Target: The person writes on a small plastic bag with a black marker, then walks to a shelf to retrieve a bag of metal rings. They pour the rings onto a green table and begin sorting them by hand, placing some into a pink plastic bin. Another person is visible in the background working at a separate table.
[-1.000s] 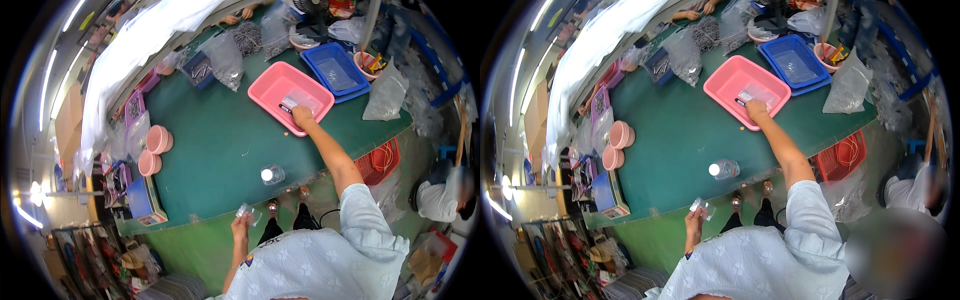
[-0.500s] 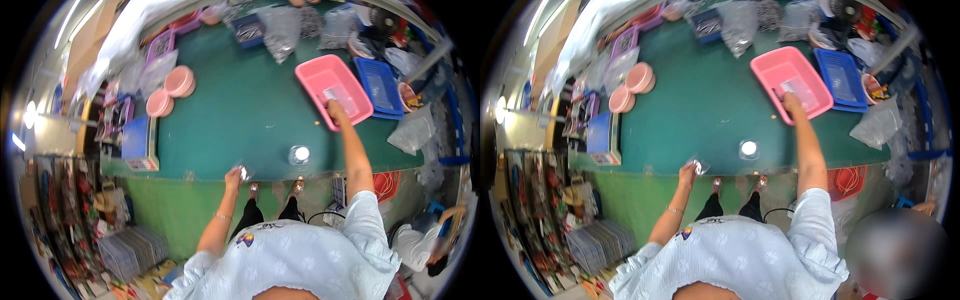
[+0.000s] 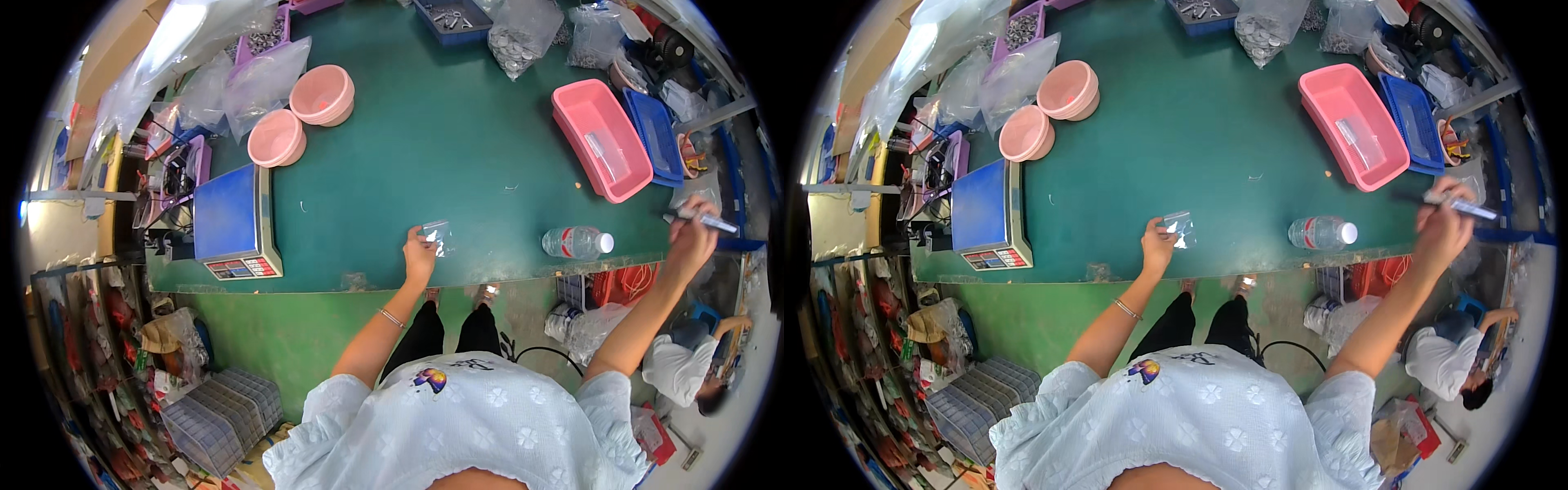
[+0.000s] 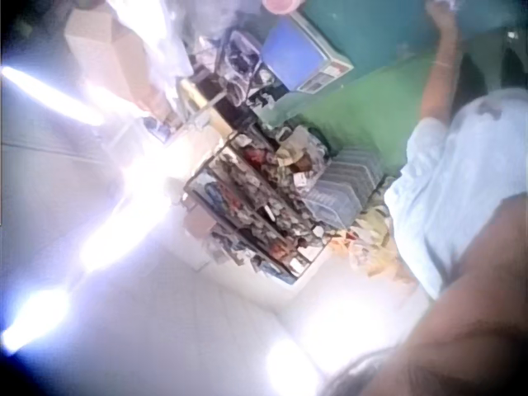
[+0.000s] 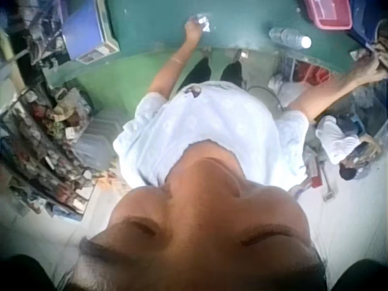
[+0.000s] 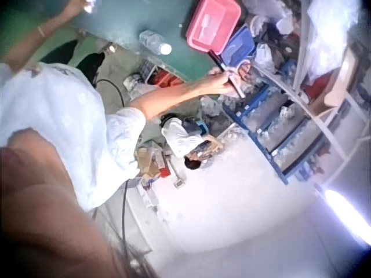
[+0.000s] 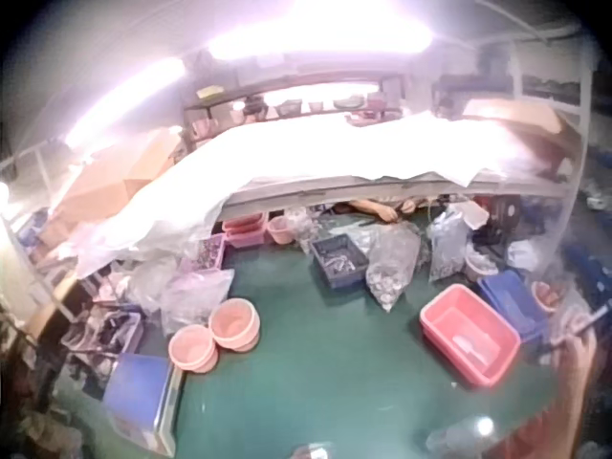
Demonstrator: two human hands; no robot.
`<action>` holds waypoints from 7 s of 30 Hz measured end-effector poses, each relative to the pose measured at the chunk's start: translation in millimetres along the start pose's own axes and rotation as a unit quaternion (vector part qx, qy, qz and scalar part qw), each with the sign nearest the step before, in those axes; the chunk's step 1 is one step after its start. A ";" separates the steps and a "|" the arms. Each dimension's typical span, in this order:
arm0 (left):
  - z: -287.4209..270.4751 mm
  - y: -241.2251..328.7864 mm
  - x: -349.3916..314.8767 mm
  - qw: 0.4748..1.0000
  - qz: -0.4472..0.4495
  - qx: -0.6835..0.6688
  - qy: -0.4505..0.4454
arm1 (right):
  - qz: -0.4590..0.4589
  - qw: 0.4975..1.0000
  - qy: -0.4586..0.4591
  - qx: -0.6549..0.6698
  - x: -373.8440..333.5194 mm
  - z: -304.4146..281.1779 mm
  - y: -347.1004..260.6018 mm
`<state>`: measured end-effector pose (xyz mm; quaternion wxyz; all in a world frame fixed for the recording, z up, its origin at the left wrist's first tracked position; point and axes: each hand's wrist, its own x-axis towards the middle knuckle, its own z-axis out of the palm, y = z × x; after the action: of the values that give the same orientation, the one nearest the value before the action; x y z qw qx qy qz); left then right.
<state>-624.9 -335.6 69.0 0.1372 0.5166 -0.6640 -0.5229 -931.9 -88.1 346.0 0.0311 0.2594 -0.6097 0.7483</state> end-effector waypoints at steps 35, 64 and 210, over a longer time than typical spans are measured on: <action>-87.1 47.6 -103.0 0.687 -0.174 -0.357 -0.608 | 0.409 0.871 -0.271 0.019 -255.7 174.4 77.5; -99.1 61.8 -147.4 0.863 0.037 0.023 -0.503 | 0.463 0.848 0.198 0.167 -231.6 187.4 57.4; -48.4 -53.1 51.7 0.927 0.356 0.107 -0.055 | -0.051 0.912 -0.347 -0.214 -273.7 206.6 243.7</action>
<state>-583.3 -401.0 26.2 0.2212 0.2281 -0.8630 -0.3928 -711.6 -268.1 36.2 -0.0896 0.5201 -0.7136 0.4607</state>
